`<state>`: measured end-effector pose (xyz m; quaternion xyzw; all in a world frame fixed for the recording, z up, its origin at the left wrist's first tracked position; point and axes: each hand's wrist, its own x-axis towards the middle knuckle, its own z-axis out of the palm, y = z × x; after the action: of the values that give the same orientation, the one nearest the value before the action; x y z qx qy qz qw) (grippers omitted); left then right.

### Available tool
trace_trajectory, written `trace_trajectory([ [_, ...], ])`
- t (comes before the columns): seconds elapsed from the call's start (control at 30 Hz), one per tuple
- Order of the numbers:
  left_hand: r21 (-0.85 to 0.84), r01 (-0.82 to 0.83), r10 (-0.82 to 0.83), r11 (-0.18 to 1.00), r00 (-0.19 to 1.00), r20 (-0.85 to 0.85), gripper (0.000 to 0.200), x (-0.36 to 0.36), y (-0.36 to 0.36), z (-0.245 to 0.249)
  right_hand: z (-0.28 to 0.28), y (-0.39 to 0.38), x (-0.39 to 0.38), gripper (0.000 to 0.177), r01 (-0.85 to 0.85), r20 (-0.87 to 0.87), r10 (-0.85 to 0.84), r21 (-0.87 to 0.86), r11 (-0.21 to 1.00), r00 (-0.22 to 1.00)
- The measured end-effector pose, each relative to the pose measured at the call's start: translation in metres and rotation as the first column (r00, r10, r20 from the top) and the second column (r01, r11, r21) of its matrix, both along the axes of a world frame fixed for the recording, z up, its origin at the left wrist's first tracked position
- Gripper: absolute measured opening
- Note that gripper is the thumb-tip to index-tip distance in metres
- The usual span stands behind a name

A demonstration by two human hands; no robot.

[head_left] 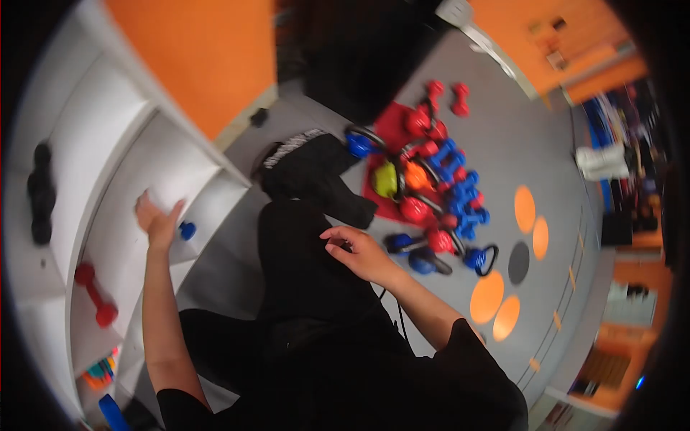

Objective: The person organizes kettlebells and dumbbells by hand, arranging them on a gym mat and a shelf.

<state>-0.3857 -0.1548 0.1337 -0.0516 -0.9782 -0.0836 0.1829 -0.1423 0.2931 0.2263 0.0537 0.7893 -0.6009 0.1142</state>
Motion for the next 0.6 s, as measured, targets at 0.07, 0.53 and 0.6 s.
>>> trace_trajectory([
  [0.07, -0.156, -0.106, 0.117, 0.982, 0.991, 0.065, 0.092, -0.009, 0.001, -0.024, -0.012, 0.022, 0.030, 0.029, 0.127, 0.026, -0.128, 0.027, 0.991, 0.991],
  [0.53, -0.183, -0.142, 0.170, 0.973, 0.974, 0.149, 0.087, 0.016, 0.030, 0.019, -0.052, 0.028, 0.181, 0.020, 0.909, 0.417, -0.812, -0.110, 0.402, 0.410],
  [0.6, -0.173, -0.121, 0.148, 0.978, 0.977, 0.151, 0.087, 0.017, 0.026, 0.019, -0.003, 0.018, 0.171, 0.018, 0.865, 0.271, -0.824, -0.084, 0.495, 0.498],
])
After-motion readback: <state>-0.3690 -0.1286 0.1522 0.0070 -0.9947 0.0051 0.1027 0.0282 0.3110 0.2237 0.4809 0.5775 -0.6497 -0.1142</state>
